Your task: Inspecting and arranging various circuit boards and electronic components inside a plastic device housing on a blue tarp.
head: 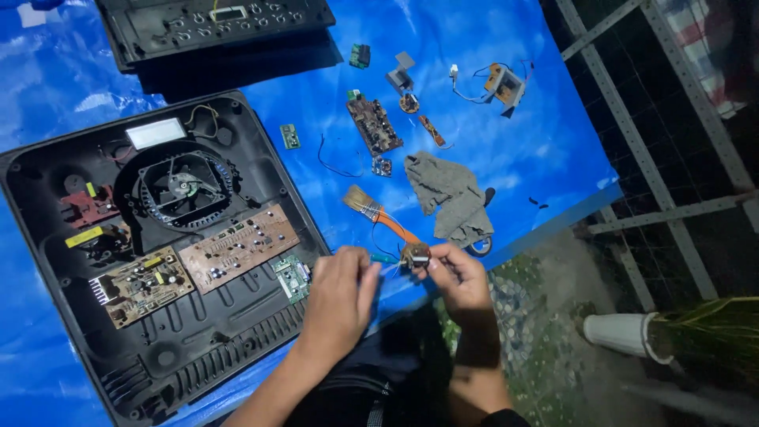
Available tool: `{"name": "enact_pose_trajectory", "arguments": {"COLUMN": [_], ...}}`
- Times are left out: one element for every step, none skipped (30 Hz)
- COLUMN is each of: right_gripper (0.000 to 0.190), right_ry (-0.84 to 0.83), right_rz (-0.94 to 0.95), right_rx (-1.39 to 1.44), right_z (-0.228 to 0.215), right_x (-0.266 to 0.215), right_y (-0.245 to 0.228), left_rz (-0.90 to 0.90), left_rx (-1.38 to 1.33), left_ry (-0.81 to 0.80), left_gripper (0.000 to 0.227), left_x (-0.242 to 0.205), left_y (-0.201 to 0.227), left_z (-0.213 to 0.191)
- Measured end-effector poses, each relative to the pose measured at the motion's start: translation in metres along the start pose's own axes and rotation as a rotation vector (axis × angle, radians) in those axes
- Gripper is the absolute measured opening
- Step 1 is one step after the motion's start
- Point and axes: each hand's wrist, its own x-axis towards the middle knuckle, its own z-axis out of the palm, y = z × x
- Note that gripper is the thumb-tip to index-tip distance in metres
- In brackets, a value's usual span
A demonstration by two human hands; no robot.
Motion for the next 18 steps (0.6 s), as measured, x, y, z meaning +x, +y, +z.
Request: {"name": "enact_pose_trajectory", "arguments": {"right_gripper": [0.015,0.016,0.017,0.017,0.016,0.016,0.016,0.016,0.015,0.015,0.015,0.014,0.014,0.014,0.015,0.015,0.017,0.019], "right_ry": [0.000,-0.016,-0.030,-0.028,-0.017,-0.005,-0.009,0.000,0.007,0.001,0.025,0.049,0.038,0.072,0.106,0.096,0.127,0.158], "right_rz": [-0.002,-0.020,-0.036,-0.038,-0.041,-0.045,-0.043,-0.049,-0.055,-0.052,-0.053,-0.054,-0.053,-0.060,-0.070,-0.072,-0.088,-0.106], "right_rx": [0.001,0.010,0.020,0.021,0.025,0.030,0.032,0.038,0.043,0.045,0.006,-0.033,-0.031,-0.077,-0.120,-0.115,-0.156,-0.196], "right_z": [0.002,0.003,0.005,0.007,0.009,0.011,0.011,0.012,0.012,0.012,0.013,0.014,0.013,0.013,0.014,0.008,0.004,0.001], "right_x": [-0.001,-0.001,-0.002,-0.002,-0.003,-0.003,-0.002,-0.001,0.000,-0.001,0.000,0.000,0.001,0.002,0.004,-0.002,-0.002,-0.001], "right_y": [0.001,0.003,0.004,0.002,0.000,-0.002,-0.001,0.000,0.001,0.000,-0.001,-0.002,0.000,0.001,0.003,0.011,0.021,0.030], "left_rz": [0.002,-0.028,-0.057,-0.054,-0.077,-0.100,-0.104,-0.151,-0.199,-0.204,-0.244,-0.284,-0.290,-0.313,-0.333,-0.335,-0.335,-0.335], "left_rx": [0.001,-0.059,-0.121,-0.120,-0.177,-0.235,-0.233,-0.310,-0.387,-0.385,-0.392,-0.398,-0.394,-0.393,-0.389,-0.383,-0.356,-0.330], "left_ry": [0.000,-0.057,-0.117,-0.119,-0.139,-0.158,-0.156,-0.151,-0.143,-0.138,-0.093,-0.048,-0.039,-0.015,0.009,0.019,0.026,0.033], "left_gripper": [0.013,0.021,0.031,0.031,0.019,0.019,0.019,0.023,0.029,0.029,0.029,0.030,0.030,0.028,0.026,0.026,0.018,0.022], "left_x": [0.000,0.000,0.000,-0.002,-0.006,-0.009,-0.010,-0.011,-0.012,-0.011,-0.011,-0.010,-0.010,-0.011,-0.010,-0.012,-0.015,-0.017], "left_y": [0.003,0.006,0.009,0.009,0.008,0.008,0.008,0.009,0.010,0.012,0.013,0.015,0.015,0.015,0.014,0.011,0.006,0.001], "left_z": [0.001,0.003,0.004,0.007,0.010,0.012,0.012,0.012,0.011,0.009,0.008,0.006,0.007,0.008,0.008,0.017,0.024,0.029]}}
